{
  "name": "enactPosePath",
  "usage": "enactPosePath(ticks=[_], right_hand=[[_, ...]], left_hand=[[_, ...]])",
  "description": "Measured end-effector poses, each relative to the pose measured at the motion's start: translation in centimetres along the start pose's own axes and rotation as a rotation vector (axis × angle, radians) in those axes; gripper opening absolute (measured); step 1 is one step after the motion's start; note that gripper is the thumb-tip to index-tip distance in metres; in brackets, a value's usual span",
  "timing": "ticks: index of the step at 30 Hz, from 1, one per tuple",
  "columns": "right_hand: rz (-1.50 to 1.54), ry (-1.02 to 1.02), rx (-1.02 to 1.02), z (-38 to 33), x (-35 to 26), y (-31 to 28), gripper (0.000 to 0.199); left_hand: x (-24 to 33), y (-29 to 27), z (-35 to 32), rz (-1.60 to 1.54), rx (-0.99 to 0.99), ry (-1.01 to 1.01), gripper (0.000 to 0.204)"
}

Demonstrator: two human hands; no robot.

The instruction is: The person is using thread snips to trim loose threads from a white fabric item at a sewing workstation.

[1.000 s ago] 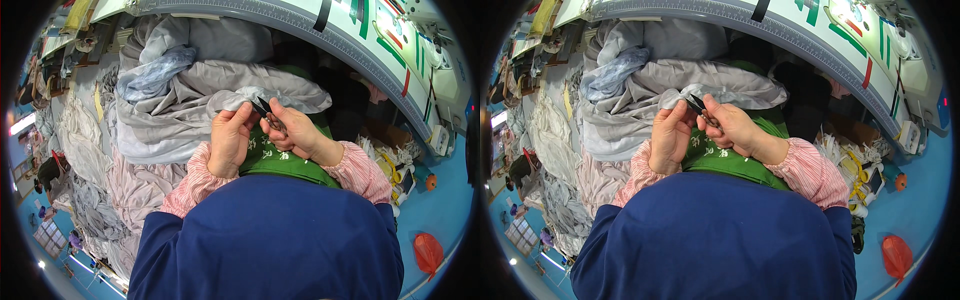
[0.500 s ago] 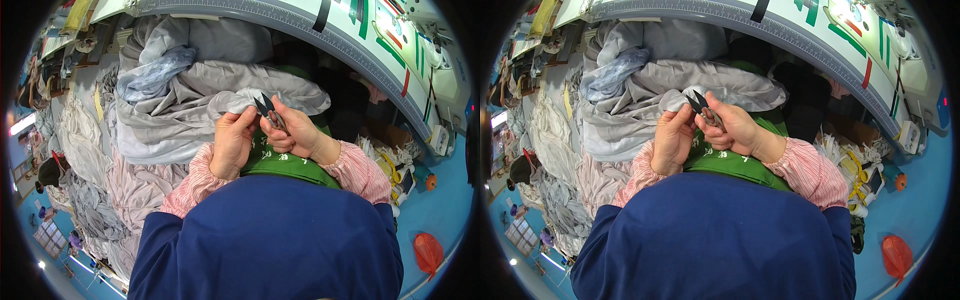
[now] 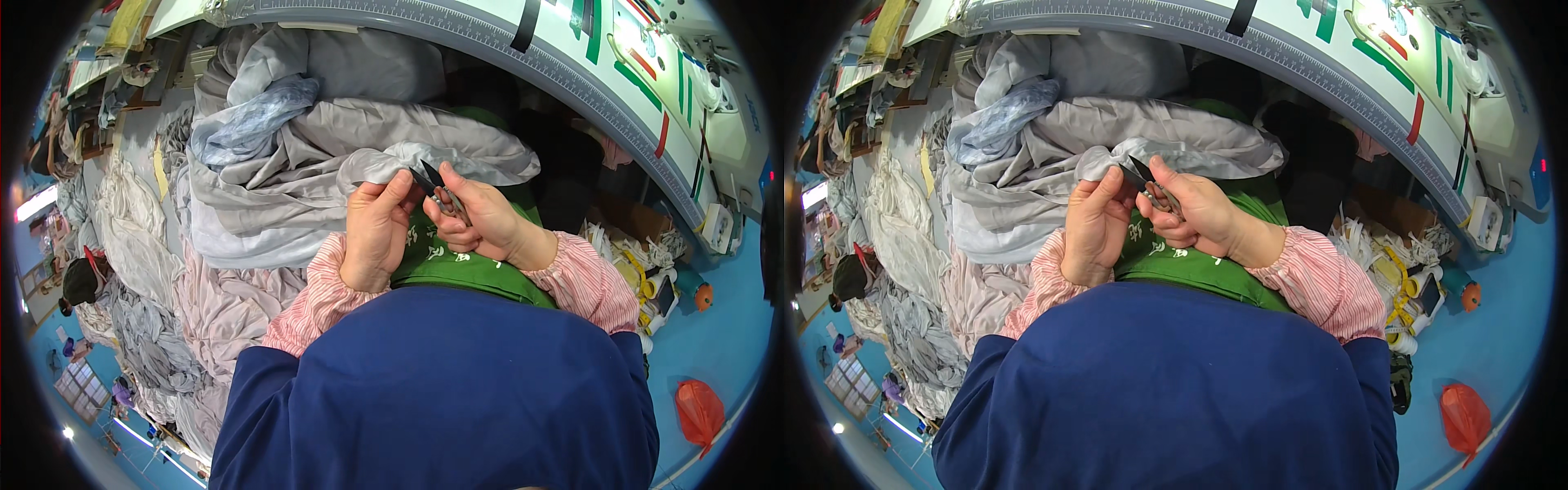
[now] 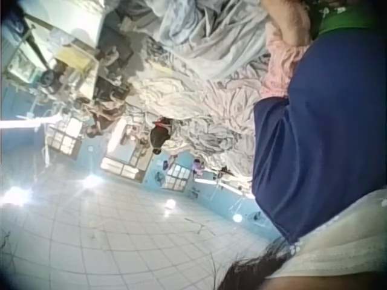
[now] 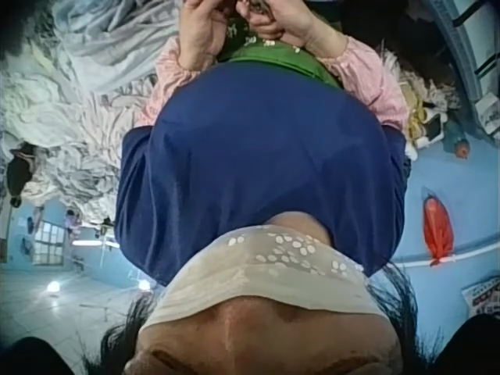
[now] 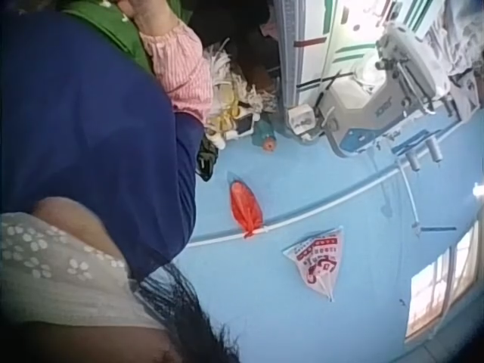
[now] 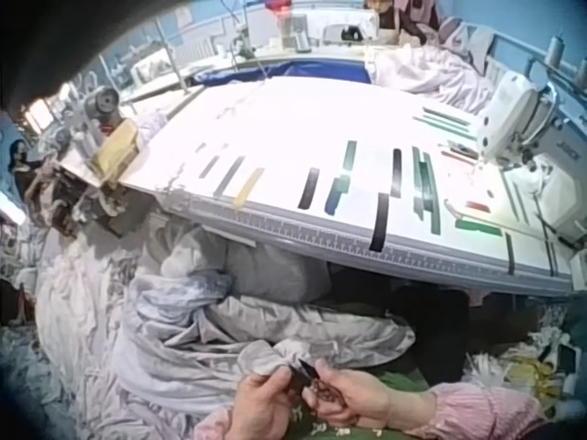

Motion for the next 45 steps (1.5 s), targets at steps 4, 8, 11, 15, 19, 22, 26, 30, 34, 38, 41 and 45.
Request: enactPosePath(ticks=[4,8,11,15,19,22,26,30,34,38,41,45], right_hand=[[0.004,0.003,0.008,-0.01,0.00,-0.01,0.055],[-0.008,-0.007,0.005,-0.04,-0.11,-0.01,0.055],[-0.007,-0.001,0.014,-0.05,-0.07,-0.11,0.055],[-0.014,-0.007,0.011,-0.11,-0.24,0.00,0.055],[-0.021,-0.013,0.009,-0.13,-0.26,-0.10,0.055],[-0.009,-0.006,0.016,-0.09,-0.24,-0.15,0.056],[-0.026,-0.015,0.020,-0.11,-0.46,-0.02,0.056],[0.032,-0.006,-0.028,-0.02,-0.49,0.06,0.056],[0.016,-0.011,-0.050,-0.35,-0.60,0.30,0.056],[-0.032,0.005,0.010,-0.23,-0.21,-0.09,0.056],[-0.018,0.010,0.024,-0.19,-0.10,-0.23,0.056],[-0.002,-0.004,-0.003,-0.09,-0.08,-0.27,0.056]], left_hand=[[0.11,0.21,-0.06,-0.007,0.003,0.006,0.008],[0.02,0.07,0.00,-0.011,-0.010,0.002,0.009],[-0.01,0.12,0.00,-0.011,-0.010,-0.002,0.009],[0.10,0.35,-0.07,-0.011,-0.013,-0.002,0.010],[0.12,0.38,-0.04,-0.007,-0.008,0.000,0.010],[-0.01,0.43,0.01,-0.006,-0.005,-0.014,0.010],[-0.08,0.47,0.06,0.007,-0.014,-0.025,0.010],[-0.58,0.20,0.09,0.032,-0.023,-0.059,0.009],[-0.16,0.43,-0.06,-0.001,0.002,-0.036,0.009],[0.15,0.46,-0.02,0.014,0.025,0.023,0.009],[0.11,0.35,-0.02,0.014,0.024,0.029,0.009],[0.08,0.34,-0.02,0.017,0.020,0.032,0.009]])
Point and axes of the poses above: each hand's wrist, its own z-axis towards the middle knuckle, its own y-axis out of the palm, x = y × z, the point moved 7 cm from there along z, towards the middle knuckle
